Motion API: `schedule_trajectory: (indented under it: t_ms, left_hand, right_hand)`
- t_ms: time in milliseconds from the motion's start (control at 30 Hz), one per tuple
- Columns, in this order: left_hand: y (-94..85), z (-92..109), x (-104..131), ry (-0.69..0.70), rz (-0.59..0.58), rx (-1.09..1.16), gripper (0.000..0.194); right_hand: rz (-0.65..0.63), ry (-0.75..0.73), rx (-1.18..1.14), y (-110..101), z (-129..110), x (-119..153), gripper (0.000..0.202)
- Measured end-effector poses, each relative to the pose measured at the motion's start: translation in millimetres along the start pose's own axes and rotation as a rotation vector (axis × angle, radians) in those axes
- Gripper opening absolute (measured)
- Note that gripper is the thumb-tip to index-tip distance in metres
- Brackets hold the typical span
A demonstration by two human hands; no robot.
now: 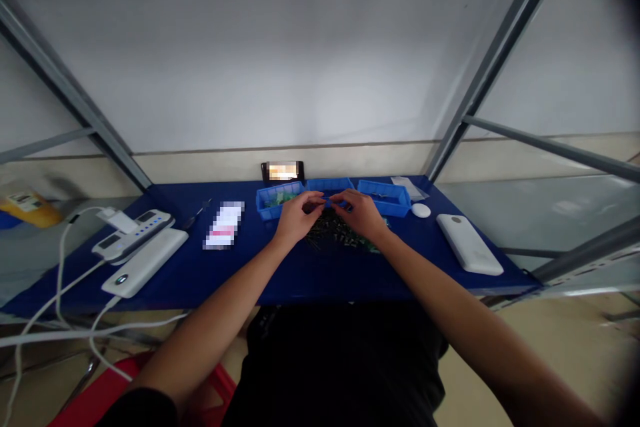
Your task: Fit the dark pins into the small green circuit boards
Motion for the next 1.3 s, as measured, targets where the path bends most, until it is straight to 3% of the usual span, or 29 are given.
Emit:
schedule_trajectory:
  t_ms: [200,333,533,867,1300]
  left_hand:
    - [3.4,5,0,0.004,-0.040,0.039,0.035]
    - [6.8,6,0,0.012,-0.061,-0.038,0.048]
    - [13.8,13,3,0.133,-0.137,-0.281,0.023]
    - [30.1,5,9,0.161,-0.286,-0.345,0.023]
    - [23.7,-4,5,0.020,-0.265,-0.229,0.042]
  right_hand:
    - [-0.029,0.011,0.040,6,3,0,0.012]
    - [0.022,0.045,0.076,0,8,-1,0.011]
    - [0.143,0.079,0.098,-16,15,-2,0.018]
    - [0.172,0.077,0.448,-23,34,-5,0.023]
    - [0.064,-0.026,0.347,-12,3,-4,0.023]
Point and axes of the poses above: each hand's wrist, its own x-axis away from the middle knuckle, its own y-axis out of the palm, z = x × y, the point moved 9 cm from there along -x, towards the middle knuckle, and after that the axes turned 8 degrees about x, right-handed, at the moved point
